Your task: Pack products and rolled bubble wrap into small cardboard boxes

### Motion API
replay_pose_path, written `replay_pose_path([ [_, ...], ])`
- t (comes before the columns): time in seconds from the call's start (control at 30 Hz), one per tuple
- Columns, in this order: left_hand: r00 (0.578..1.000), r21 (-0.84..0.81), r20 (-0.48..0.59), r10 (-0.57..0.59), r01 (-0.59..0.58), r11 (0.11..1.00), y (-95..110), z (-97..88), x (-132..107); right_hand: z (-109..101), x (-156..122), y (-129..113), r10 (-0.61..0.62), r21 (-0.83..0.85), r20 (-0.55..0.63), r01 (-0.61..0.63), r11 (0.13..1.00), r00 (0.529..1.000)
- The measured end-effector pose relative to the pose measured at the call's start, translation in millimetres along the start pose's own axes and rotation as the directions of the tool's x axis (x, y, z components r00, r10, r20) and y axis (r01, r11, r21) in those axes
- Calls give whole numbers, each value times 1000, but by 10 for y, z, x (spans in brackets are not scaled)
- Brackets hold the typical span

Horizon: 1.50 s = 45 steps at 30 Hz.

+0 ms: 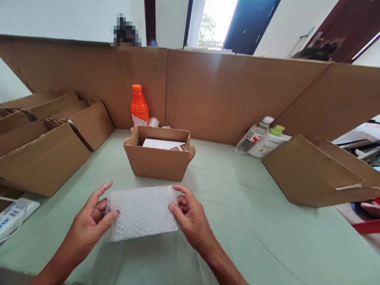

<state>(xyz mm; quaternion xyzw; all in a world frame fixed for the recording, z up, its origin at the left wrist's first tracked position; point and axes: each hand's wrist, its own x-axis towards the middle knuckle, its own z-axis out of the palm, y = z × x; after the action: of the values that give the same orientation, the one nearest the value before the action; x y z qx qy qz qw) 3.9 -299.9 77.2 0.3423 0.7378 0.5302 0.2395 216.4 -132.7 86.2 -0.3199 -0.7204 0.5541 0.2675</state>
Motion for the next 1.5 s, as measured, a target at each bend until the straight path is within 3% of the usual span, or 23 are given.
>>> replay_pose_path([
  [0.07,998,136,67,-7,-2,991,-146,6,24,164,-346,217,97,33,18,-98,995,995],
  [0.13,982,282,188,33,-86,956,-202,43,170,303,-697,377,114,5,19,-114,993,993],
  [0.27,879,488,461,118,-363,794,-217,253,550,456,-1168,530,-71,-241,131,101,965,989],
  [0.37,850,545,497,176,-464,699,-229,405,638,483,-1233,511,-129,-458,203,210,864,971],
  [0.43,869,553,436,234,-463,693,-252,397,528,470,-1186,465,-177,-618,222,279,735,959],
  [0.5,862,503,368,349,-500,705,-285,300,285,446,-1108,426,-239,-735,250,345,584,938],
  [0.57,815,385,362,452,-573,724,-318,186,-43,427,-1015,411,-279,-784,289,393,480,916],
  [0.67,760,253,460,459,-608,753,-365,139,-520,423,-868,426,-321,-783,345,459,419,882],
  [0.77,771,273,458,442,-595,756,-439,253,-785,443,-723,434,-342,-718,422,540,440,840],
  [0.87,848,311,305,434,-519,796,-545,382,-823,458,-620,394,-340,-624,455,567,537,823],
  [0.97,933,327,127,336,-359,874,-637,438,-732,452,-611,339,-444,-637,303,526,563,843],
  [1.03,955,343,106,276,-296,892,-668,450,-642,448,-650,327,-521,-672,238,527,520,819],
  [1.13,950,383,151,273,-311,870,-655,456,-523,469,-690,380,-508,-680,348,585,441,788],
  [1.2,929,419,134,346,-369,830,-614,443,-496,496,-666,445,-470,-675,411,608,418,781],
  [1.27,880,434,122,458,-463,773,-570,405,-525,512,-617,496,-461,-653,418,612,446,783],
  [1.37,815,390,189,547,-574,720,-547,326,-632,502,-579,496,-420,-571,417,592,569,806],
  [1.43,832,348,213,512,-554,756,-568,295,-679,488,-599,454,-373,-519,424,559,647,825],
  [1.5,869,322,199,453,-494,808,-601,296,-664,486,-630,410,-369,-530,405,543,651,837],
])
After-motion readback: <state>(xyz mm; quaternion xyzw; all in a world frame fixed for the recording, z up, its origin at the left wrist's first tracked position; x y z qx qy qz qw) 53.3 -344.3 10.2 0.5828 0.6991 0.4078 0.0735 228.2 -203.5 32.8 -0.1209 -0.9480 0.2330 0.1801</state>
